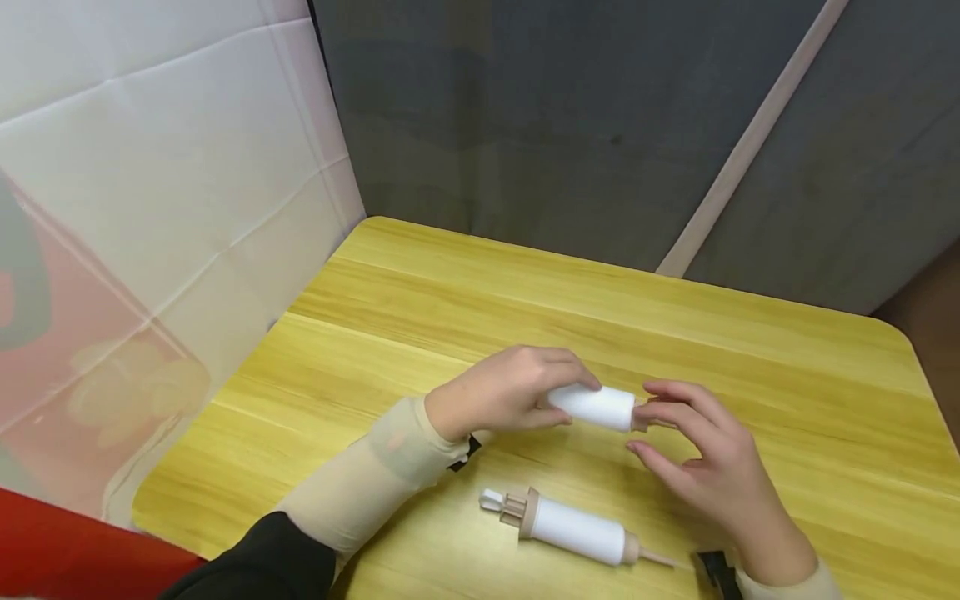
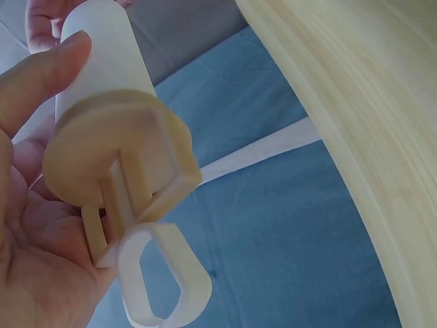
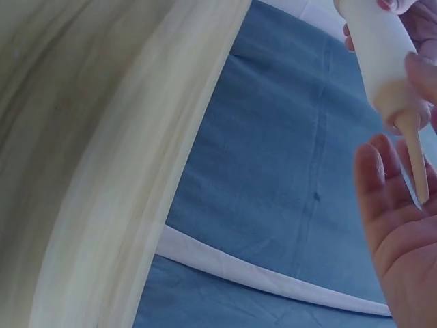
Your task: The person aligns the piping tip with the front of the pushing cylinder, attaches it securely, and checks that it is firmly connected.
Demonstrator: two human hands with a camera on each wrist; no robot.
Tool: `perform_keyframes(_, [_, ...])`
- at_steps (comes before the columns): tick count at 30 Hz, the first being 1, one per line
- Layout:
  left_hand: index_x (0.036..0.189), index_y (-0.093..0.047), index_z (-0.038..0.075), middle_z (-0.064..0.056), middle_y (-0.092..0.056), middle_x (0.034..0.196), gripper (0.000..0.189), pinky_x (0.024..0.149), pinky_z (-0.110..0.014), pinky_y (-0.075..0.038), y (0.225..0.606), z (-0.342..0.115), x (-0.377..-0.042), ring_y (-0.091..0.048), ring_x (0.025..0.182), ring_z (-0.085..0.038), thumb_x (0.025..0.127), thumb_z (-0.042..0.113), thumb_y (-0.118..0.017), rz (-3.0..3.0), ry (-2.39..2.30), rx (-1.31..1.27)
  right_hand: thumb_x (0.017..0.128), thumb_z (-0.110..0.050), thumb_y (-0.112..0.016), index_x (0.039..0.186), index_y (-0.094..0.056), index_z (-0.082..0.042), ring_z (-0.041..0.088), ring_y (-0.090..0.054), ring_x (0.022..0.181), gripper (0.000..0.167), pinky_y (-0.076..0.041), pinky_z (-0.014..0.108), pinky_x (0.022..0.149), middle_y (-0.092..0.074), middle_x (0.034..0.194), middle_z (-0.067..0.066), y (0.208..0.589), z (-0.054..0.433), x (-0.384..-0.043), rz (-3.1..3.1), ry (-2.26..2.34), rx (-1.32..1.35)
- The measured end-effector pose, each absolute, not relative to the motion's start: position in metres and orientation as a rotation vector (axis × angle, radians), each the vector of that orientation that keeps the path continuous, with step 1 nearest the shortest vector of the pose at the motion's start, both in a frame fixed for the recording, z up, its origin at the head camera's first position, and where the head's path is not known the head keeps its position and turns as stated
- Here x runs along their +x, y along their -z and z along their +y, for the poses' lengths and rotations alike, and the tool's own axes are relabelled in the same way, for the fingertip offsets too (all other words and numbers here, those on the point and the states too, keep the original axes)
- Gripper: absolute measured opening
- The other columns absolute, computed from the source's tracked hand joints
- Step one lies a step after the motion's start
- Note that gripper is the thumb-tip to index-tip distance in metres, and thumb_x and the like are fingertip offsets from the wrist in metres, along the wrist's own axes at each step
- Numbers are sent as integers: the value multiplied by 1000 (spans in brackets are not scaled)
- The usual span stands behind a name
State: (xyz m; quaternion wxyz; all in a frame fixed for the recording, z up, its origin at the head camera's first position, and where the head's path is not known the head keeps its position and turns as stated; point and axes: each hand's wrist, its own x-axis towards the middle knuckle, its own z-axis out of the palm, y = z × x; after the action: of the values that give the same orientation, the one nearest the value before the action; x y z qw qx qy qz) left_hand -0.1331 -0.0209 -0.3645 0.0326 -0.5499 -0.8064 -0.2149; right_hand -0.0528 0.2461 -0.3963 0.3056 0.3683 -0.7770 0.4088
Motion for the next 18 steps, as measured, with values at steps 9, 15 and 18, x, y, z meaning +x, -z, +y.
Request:
perform_keyframes(9, [130,-71,7,-6,-72,130,43,103,-22,-49,364,-18,-135,-68,116,-20,90,15,-88,-2498,688,-1705,102,-35,-73,95,-77,7,8,-68,110,43,-53,13,90,-72,104,23,394,248,-56,-2028,-1065,1031])
perform_keyframes(15, [130,-71,6,-7,-72,131,44,104,-22,-48,363,-19,-134,-68,117,-20,90,15,-88,-2482,701,-1725,100,-31,-76,97,-77,9,8,-70,105,40,-56,15,84,-72,104,24,398,251,-55,-2024,-1154,1029])
perform_keyframes(18, [130,-71,6,-8,-72,131,43,104,-22,-49,363,-19,-133,-69,117,-21,90,15,-87,-2466,703,-1728,99,-28,-78,98,-75,13,7,-71,100,41,-57,16,82,-71,104,25,397,250,-54,-2005,-1207,1026])
